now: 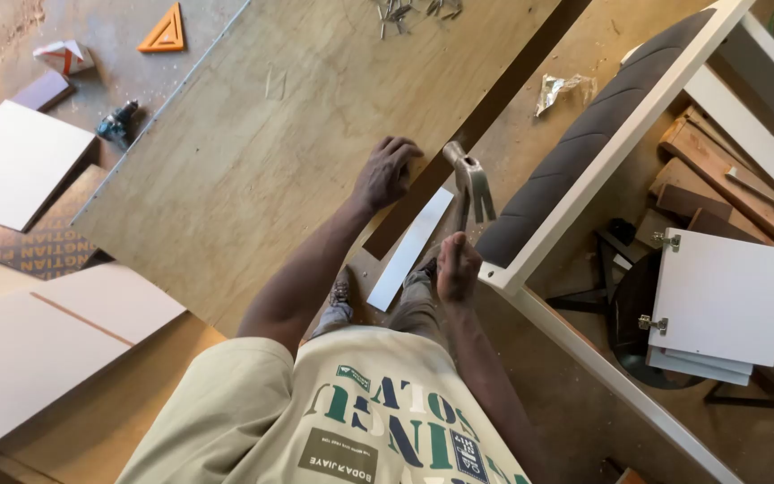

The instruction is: Hammering nails into a wooden board

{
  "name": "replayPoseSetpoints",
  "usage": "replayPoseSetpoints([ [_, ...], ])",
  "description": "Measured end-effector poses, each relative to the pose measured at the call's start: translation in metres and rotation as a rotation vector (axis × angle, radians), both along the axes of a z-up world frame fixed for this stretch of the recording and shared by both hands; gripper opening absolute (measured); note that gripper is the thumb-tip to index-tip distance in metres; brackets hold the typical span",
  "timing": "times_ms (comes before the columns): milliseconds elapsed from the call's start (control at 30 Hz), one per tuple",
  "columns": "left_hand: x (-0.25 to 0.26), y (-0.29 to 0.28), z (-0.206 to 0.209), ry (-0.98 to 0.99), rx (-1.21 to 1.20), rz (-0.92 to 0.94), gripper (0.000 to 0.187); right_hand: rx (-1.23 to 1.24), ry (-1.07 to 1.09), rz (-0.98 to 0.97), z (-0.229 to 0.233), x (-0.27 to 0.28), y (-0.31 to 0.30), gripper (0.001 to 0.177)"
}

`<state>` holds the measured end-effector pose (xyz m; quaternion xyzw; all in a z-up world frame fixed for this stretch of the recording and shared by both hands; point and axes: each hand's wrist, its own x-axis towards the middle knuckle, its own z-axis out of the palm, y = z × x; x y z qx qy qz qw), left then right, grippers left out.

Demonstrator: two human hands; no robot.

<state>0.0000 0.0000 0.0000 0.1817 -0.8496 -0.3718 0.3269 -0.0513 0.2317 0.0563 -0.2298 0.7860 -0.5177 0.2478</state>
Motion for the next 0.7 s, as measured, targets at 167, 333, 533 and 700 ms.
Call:
replayPoseSetpoints([
  [167,0.003,-0.003,0.002,-0.015,0.033,-0.026,0.052,0.459,-0.081,0.064,0.020,-0.006,-0.014,0.088],
  [333,0.002,-0.002,-0.004,-0.021,0.083,-0.012,0.050,0.165,0.067,0.158,-0.001,-0.004,-0.002,0.074],
  [533,0.000,-0.008,0.008,-0.029,0.058,-0.047,0.053,0.497,-0.028,0.000,0.055,-0.003,-0.032,0.091],
  [700,0.003,0.002,-0.005,-0.006,0.136,0.014,0.044,0.436,0.097,-0.048,0.013,0.012,-0.011,0.080],
])
